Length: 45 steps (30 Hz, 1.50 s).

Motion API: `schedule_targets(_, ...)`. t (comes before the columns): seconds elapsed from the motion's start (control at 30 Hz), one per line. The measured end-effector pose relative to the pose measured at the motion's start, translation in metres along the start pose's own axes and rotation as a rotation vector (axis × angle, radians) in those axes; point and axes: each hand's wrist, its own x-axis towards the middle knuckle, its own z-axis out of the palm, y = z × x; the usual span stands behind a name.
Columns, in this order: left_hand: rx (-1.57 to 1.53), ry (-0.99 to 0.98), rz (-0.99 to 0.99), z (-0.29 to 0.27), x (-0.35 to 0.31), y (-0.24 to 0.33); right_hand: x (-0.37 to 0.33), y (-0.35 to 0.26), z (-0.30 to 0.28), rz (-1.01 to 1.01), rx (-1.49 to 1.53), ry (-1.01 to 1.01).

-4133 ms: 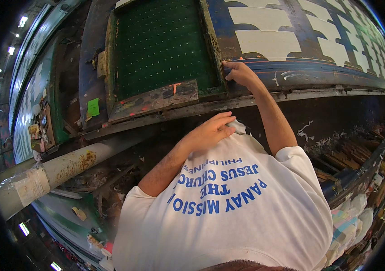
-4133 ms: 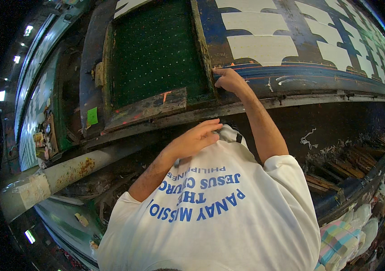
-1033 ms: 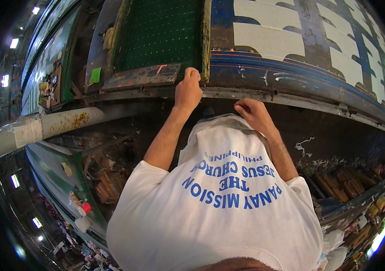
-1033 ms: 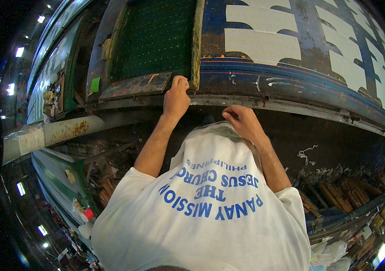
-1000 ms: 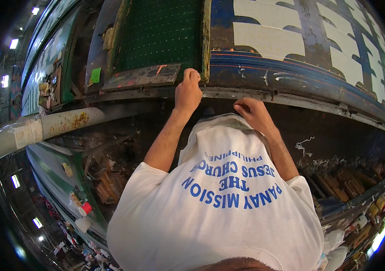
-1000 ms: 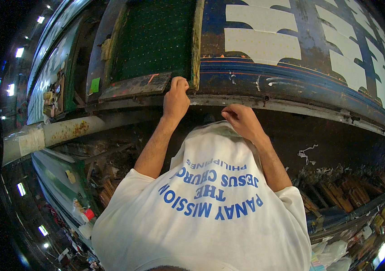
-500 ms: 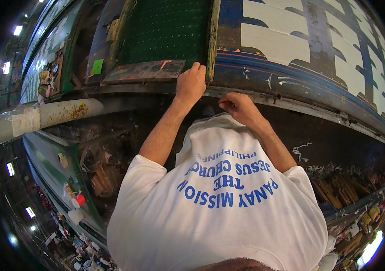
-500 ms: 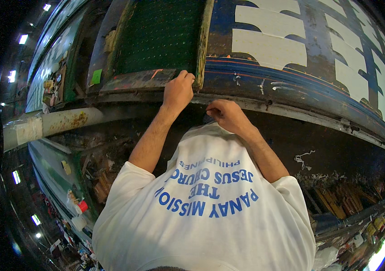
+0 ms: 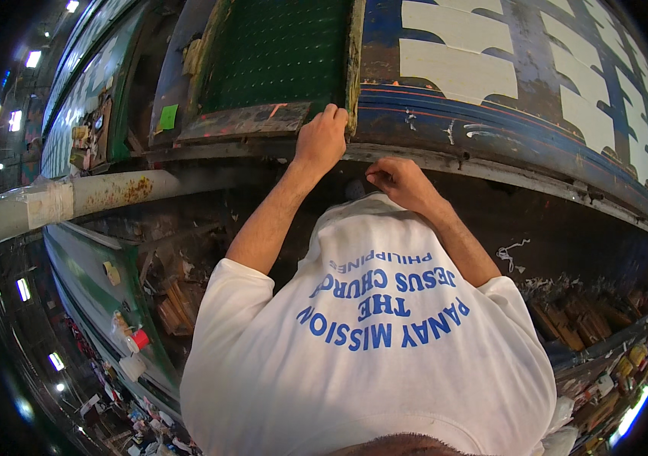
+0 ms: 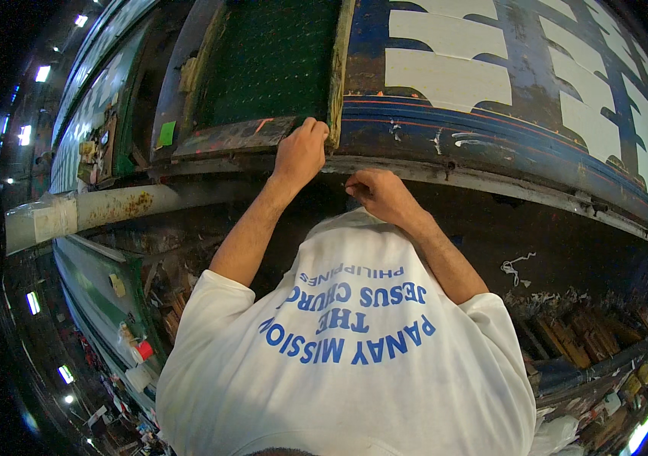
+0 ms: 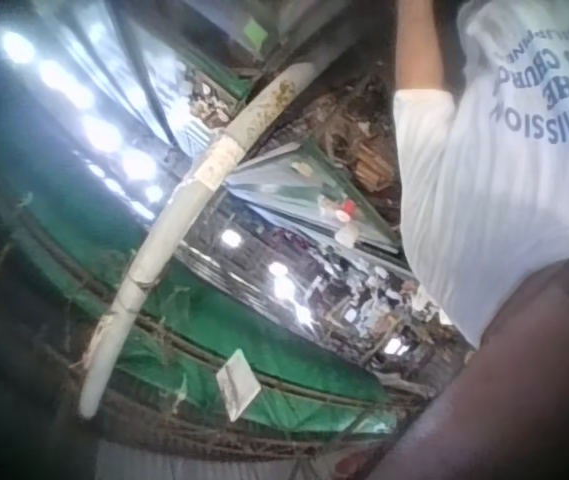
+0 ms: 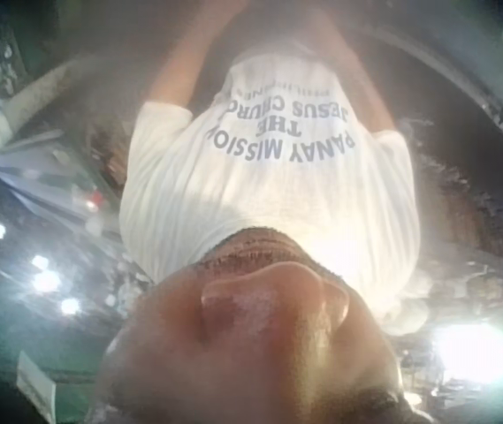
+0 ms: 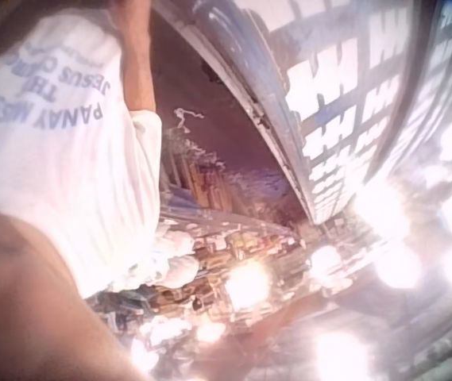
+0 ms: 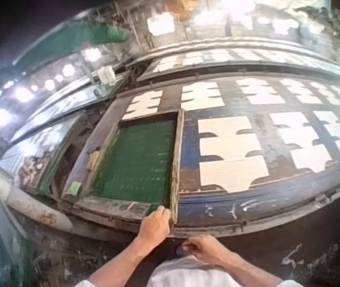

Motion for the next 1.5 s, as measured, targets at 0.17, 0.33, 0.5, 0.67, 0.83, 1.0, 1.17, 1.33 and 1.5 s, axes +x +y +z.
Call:
schedule_targets(0.17, -0.054, 0.062, 0.043, 0.001, -0.004, 0.002, -0.003, 0.004, 0.0, -0.049, -0.021, 0.033)
schedule_targets(0.33, -0.074, 0.042, 0.037, 0.0, -0.002, 0.004, -0.004, 0.008, 0.0, -0.036, -0.004, 0.035)
schedule_targets(0.5, -0.106, -0.008, -0.031, -0.003, 0.003, 0.008, -0.005, 0.015, -0.002, 0.022, 0.026, 0.021)
schedule_targets(0.67, -0.044, -0.003, -0.089, -0.003, 0.027, 0.009, -0.003, 0.02, -0.006, -0.001, 0.063, 0.039)
schedule_targets(0.83, 0.007, 0.053, -0.281, 0.003, 0.069, 0.004, 0.003, 0.021, -0.008, -0.014, 0.041, 0.041)
schedule_targets(1.0, 0.006, -0.064, -0.421, 0.017, 0.091, -0.005, 0.002, 0.021, -0.014, -0.015, 0.055, 0.034)
schedule_targets(1.17, -0.171, 0.015, -0.538, 0.031, 0.094, -0.014, 0.004, 0.023, -0.026, -0.038, 0.043, 0.042)
schedule_targets(1.33, -0.186, 0.074, -0.5, 0.037, 0.094, -0.016, 0.008, 0.026, -0.038, -0.012, 0.051, 0.028)
schedule_targets(1.5, -0.153, 0.053, -0.51, 0.03, 0.097, -0.011, 0.008, 0.027, -0.043, -0.038, 0.052, 0.03)
